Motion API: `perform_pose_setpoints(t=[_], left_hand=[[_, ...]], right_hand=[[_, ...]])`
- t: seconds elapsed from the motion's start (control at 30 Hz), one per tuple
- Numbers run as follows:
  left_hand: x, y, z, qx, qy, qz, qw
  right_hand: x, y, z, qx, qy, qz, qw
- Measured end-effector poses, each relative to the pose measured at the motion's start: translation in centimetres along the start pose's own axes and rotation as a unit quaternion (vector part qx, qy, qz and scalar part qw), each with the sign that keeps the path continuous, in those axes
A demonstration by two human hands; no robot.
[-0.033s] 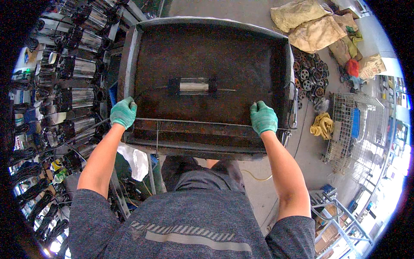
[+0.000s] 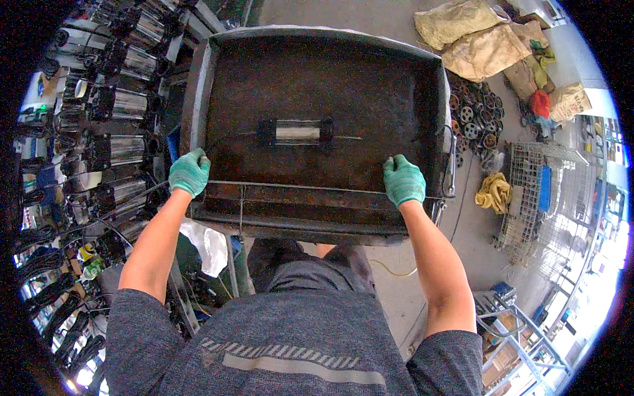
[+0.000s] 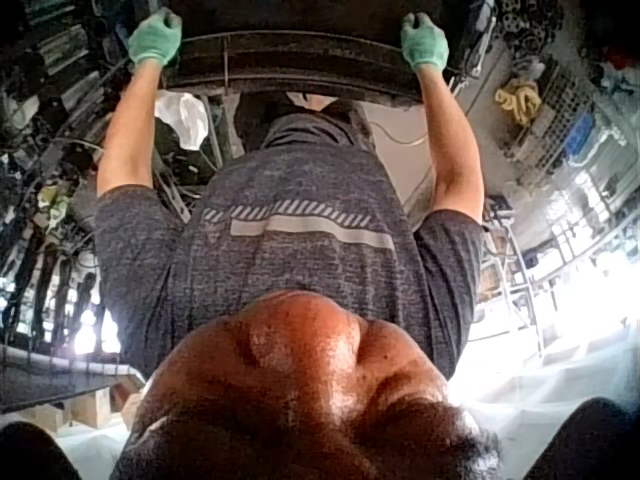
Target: The person repeatedly tests a cylindrical metal device by inserting a rod into a tray filled with dark liquid. The person holds the cylinder, submerges it, and manipulates the rod, then removes it and places it on a nearby rack. The process is repeated multiple times with the same device.
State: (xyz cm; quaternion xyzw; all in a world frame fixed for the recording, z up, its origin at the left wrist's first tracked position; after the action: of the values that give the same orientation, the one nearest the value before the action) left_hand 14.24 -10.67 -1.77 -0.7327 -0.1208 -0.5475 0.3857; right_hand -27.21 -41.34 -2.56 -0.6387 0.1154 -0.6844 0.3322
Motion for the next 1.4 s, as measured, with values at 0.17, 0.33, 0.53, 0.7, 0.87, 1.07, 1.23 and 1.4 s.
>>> perform_pose_setpoints(t=[0.17, 0.33, 0.53, 0.7, 0.87, 1.07, 1.23, 1.4], left_hand=[[0.57, -0.23, -0.52, 0.004, 0.005, 0.007, 1.000], [0.28, -0.06, -0.26, -0.003, 0.008, 0.002, 1.000], [0.14, -0.02, -0.06, -0.004, -0.001, 0.001, 1.000], [0.27, -0.07, -0.23, -0.005, -0.006, -0.003, 1.000], [0.16, -0.02, -0.16, -0.004, -0.001, -0.003, 1.000], [0.14, -0.02, -0.12, -0.005, 0.000, -0.004, 1.000], [0.18, 0.00, -0.20, 0.002, 0.004, 0.002, 1.000], [-0.18, 0.03, 0.18, -0.003, 0.008, -0.004, 1.000]], right_hand=[[0.10, -0.10, 0.00, 0.003, -0.001, 0.000, 1.000], [-0.22, 0.12, -0.30, 0.013, 0.001, -0.008, 1.000], [-0.32, 0.15, -0.30, 0.013, -0.001, -0.010, 1.000], [-0.12, 0.09, -0.20, 0.003, 0.002, 0.004, 1.000], [-0.38, 0.30, -0.41, 0.001, -0.004, -0.005, 1.000], [-0.06, 0.07, -0.11, 0.001, -0.007, 0.001, 1.000], [0.03, -0.01, -0.02, -0.001, -0.009, -0.001, 1.000], [0.08, -0.02, 0.11, -0.001, -0.011, 0.001, 1.000]])
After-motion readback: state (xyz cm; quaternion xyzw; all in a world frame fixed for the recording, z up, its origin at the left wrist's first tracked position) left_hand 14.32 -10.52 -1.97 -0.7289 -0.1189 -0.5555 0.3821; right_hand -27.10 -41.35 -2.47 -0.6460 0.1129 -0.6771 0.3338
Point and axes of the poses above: each hand's wrist, its own y-axis towards the middle knuckle, its own x-axis out of the back of the hand, z = x × y, the point moved 2 cm from there along y, towards the middle knuckle, and after that the axes turned 13 degrees about z, right-handed, at the moved point
